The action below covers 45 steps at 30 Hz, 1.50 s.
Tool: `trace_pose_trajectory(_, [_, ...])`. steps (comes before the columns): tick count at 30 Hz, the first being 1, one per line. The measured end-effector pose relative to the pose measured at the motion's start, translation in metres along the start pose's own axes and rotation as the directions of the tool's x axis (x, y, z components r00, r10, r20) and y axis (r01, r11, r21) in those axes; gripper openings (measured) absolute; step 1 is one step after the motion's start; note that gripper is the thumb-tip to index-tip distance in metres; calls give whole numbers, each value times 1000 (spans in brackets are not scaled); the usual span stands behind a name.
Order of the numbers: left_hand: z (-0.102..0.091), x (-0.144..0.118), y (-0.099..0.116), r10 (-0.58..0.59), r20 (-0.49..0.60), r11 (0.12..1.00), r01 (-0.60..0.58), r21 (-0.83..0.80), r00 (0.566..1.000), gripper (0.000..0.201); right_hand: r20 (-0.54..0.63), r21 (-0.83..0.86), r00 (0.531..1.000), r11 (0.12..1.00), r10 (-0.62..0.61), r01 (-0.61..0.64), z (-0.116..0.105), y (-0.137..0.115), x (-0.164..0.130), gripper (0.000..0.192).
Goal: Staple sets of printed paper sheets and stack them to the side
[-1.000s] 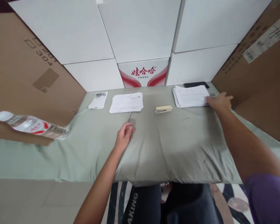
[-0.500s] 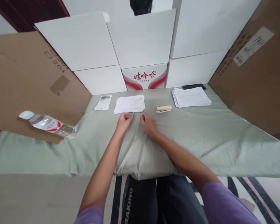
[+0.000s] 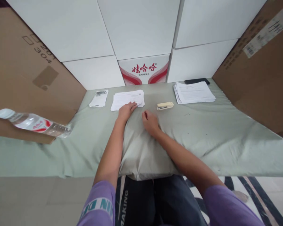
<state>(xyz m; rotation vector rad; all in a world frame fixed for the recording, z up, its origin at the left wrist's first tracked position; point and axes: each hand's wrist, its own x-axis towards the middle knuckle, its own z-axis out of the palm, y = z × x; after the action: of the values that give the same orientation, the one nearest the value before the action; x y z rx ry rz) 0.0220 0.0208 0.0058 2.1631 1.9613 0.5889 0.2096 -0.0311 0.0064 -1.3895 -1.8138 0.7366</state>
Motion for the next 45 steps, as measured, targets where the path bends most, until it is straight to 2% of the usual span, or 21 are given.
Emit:
trace_pose_trajectory(5, [-3,0,8,-90,-44,981,97,171,995,44,5,30,1000,999,20,-20,-1,1,0,25])
trace_pose_trajectory(8, [0,1,11,-108,-96,970,126,208,990,44,2,44,1000,999,27,-27,0,2,0,26])
trace_pose_trajectory(12, [3,3,9,-131,-167,975,158,155,977,41,-3,58,1000,998,24,-24,1,3,1,25])
trace_pose_trajectory(19, [-1,1,9,-198,-230,978,207,16,953,36,5,83,999,996,39,-40,0,2,1,25])
trace_pose_trajectory(23, [-1,1,8,-193,-267,981,194,-21,944,39,2,112,999,993,44,-44,-1,2,1,24])
trace_pose_trajectory(26, [1,2,4,-191,-310,981,185,-51,931,30,-13,122,999,992,40,-38,1,4,1,24])
trace_pose_trajectory(30, [1,3,-1,-197,-414,978,146,-152,889,17,-49,140,998,990,28,-21,4,8,2,25])
trace_pose_trajectory(34, [-2,-3,-2,-206,-507,971,110,-212,837,16,-50,158,998,987,38,-30,3,9,2,25])
trace_pose_trajectory(35, [-3,-5,-2,-185,-505,971,78,-226,843,18,-53,160,998,987,37,-28,3,9,2,25])
trace_pose_trajectory(38, [-6,-9,-3,-106,-432,960,-21,-279,896,27,-56,164,998,986,34,-24,1,8,3,25])
trace_pose_trajectory(40, [-9,-10,-8,-162,-423,961,44,-274,892,29,-53,172,998,985,42,-32,1,8,3,24])
trace_pose_trajectory(41, [-11,-10,-12,-237,-444,959,134,-251,864,28,-52,179,998,983,43,-33,1,8,3,24])
trace_pose_trajectory(43, [-15,-11,-22,-413,-489,910,366,-194,768,35,-52,194,998,981,39,-28,2,8,3,24])
trace_pose_trajectory(45, [-19,-11,-31,-554,-460,820,549,-161,693,55,-57,202,998,979,39,-27,3,8,3,24])
